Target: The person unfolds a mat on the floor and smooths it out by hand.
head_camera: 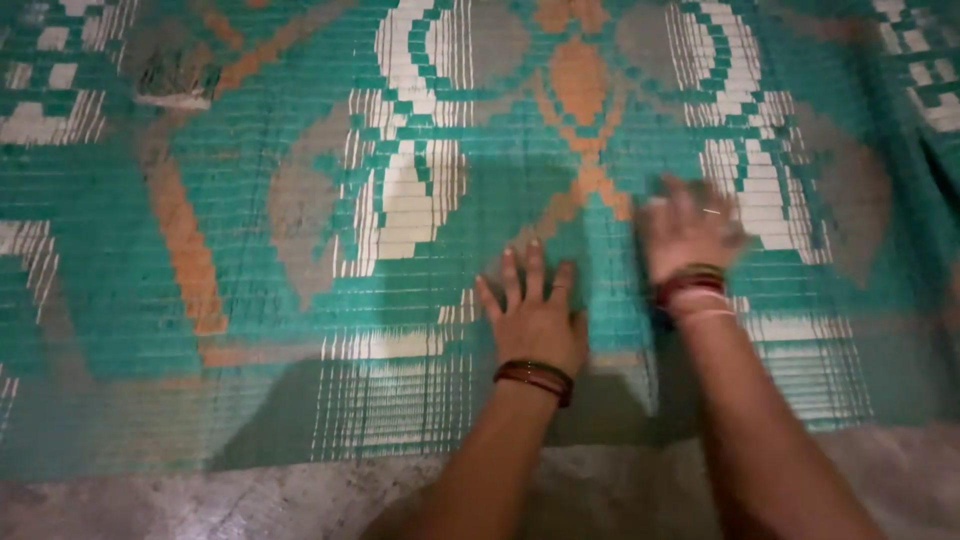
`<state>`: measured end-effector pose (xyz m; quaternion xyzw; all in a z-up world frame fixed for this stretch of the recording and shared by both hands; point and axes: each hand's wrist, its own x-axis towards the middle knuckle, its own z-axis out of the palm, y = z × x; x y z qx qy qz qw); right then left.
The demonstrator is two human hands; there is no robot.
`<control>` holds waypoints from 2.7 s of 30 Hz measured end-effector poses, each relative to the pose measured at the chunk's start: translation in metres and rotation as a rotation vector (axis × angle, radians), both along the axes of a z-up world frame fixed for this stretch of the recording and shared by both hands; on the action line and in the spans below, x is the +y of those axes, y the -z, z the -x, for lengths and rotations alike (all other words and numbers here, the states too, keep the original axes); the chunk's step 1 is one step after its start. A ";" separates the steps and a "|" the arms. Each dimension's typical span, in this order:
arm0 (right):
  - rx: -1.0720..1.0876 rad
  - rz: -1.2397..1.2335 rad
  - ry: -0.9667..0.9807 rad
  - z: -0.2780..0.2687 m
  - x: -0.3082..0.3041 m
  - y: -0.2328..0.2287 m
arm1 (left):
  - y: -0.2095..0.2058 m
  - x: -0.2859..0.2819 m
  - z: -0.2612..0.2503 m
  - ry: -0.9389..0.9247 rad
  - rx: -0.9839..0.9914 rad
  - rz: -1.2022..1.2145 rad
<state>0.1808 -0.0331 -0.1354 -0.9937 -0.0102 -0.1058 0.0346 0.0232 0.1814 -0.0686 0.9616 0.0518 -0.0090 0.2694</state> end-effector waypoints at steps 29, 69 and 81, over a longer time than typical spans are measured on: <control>-0.082 0.033 0.027 -0.028 0.224 -0.009 | 0.012 0.241 -0.070 0.090 -0.036 0.045; 0.184 0.008 0.024 -0.041 0.474 -0.017 | 0.002 0.427 -0.056 -0.031 0.011 0.060; 0.264 0.204 0.180 -0.033 0.488 -0.025 | -0.006 0.562 -0.014 -0.071 0.090 0.159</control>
